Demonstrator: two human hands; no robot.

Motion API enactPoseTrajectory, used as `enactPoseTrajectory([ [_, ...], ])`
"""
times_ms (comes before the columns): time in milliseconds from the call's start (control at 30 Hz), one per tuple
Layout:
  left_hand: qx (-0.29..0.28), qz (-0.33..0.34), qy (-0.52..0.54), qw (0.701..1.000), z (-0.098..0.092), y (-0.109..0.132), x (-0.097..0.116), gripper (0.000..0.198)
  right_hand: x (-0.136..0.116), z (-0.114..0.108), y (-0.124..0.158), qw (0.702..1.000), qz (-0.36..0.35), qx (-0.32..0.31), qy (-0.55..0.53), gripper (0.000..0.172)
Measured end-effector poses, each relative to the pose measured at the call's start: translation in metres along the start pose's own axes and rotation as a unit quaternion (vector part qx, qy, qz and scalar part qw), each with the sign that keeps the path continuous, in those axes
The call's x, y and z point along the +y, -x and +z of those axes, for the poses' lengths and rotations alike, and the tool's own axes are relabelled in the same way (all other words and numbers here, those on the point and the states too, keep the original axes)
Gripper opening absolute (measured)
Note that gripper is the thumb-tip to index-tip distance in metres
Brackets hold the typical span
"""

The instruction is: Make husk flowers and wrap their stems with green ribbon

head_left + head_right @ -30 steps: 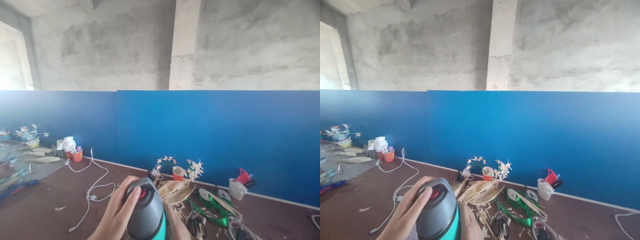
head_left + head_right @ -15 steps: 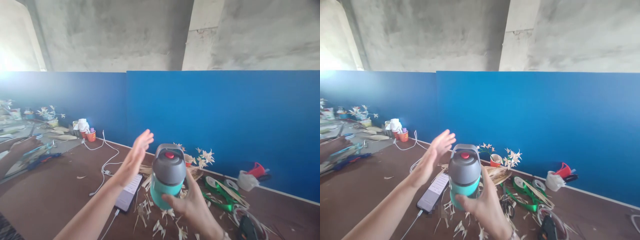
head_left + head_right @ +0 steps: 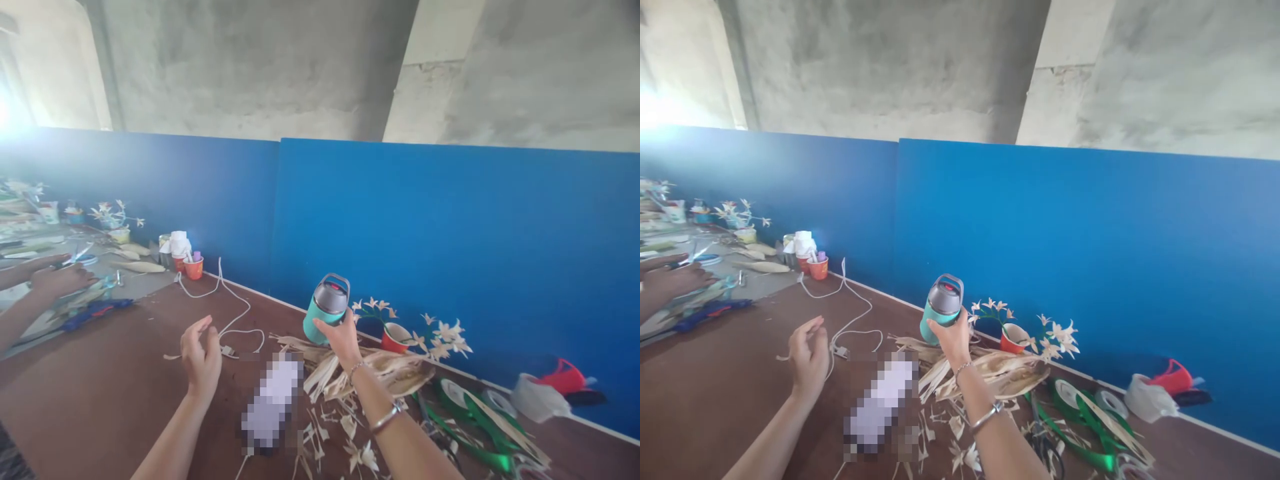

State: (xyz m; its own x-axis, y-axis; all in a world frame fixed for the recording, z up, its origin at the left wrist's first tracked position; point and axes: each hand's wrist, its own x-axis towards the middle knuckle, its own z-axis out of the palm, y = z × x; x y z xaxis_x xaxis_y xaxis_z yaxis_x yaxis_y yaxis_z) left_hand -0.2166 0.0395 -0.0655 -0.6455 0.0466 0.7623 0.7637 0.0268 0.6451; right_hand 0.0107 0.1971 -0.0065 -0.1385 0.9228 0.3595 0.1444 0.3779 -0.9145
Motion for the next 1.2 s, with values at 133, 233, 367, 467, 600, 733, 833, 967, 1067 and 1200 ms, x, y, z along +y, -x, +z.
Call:
enactPoseTrajectory([
  [133, -0.018, 0.058, -0.028, 0.998, 0.003, -0.003, 0.004, 0.021, 0.019, 0.030, -0.011, 0.998, 0.035, 0.001, 0.060, 0.073],
  [233, -0.028, 0.079, -0.041, 0.996, 0.006, -0.001, 0.007, 0.021, 0.029, 0.043, -0.016, 0.994, 0.053, 0.004, 0.099, 0.076],
  [367, -0.026, 0.075, -0.045, 0.996, 0.007, 0.000, 0.008, 0.022, 0.040, 0.048, -0.020, 0.989, 0.058, -0.001, 0.136, 0.078],
  [467, -0.027, 0.072, -0.042, 0.996, 0.006, 0.000, 0.009, 0.023, 0.044, 0.047, -0.022, 0.986, 0.053, -0.010, 0.158, 0.077],
  [600, -0.034, 0.077, -0.035, 0.996, 0.007, 0.001, 0.008, 0.023, 0.043, 0.046, -0.023, 0.981, 0.043, -0.021, 0.189, 0.074],
  [733, -0.043, 0.086, -0.039, 0.995, 0.009, 0.001, 0.006, 0.023, 0.037, 0.048, -0.025, 0.973, 0.043, -0.025, 0.226, 0.068],
  [833, -0.039, 0.108, -0.046, 0.992, 0.010, 0.001, 0.005, 0.022, 0.033, 0.053, -0.025, 0.969, 0.055, -0.020, 0.238, 0.067],
  [967, -0.053, 0.143, -0.051, 0.987, 0.010, 0.002, 0.001, 0.022, 0.020, 0.054, -0.021, 0.976, 0.057, -0.006, 0.212, 0.074],
  [1067, -0.058, 0.166, -0.055, 0.983, 0.013, 0.003, -0.009, 0.022, 0.012, 0.036, -0.010, 0.985, 0.020, -0.003, 0.170, 0.069],
  [1200, -0.063, 0.171, -0.048, 0.982, 0.018, 0.004, -0.026, 0.023, 0.017, -0.025, 0.019, 0.996, -0.044, -0.032, 0.073, 0.047],
])
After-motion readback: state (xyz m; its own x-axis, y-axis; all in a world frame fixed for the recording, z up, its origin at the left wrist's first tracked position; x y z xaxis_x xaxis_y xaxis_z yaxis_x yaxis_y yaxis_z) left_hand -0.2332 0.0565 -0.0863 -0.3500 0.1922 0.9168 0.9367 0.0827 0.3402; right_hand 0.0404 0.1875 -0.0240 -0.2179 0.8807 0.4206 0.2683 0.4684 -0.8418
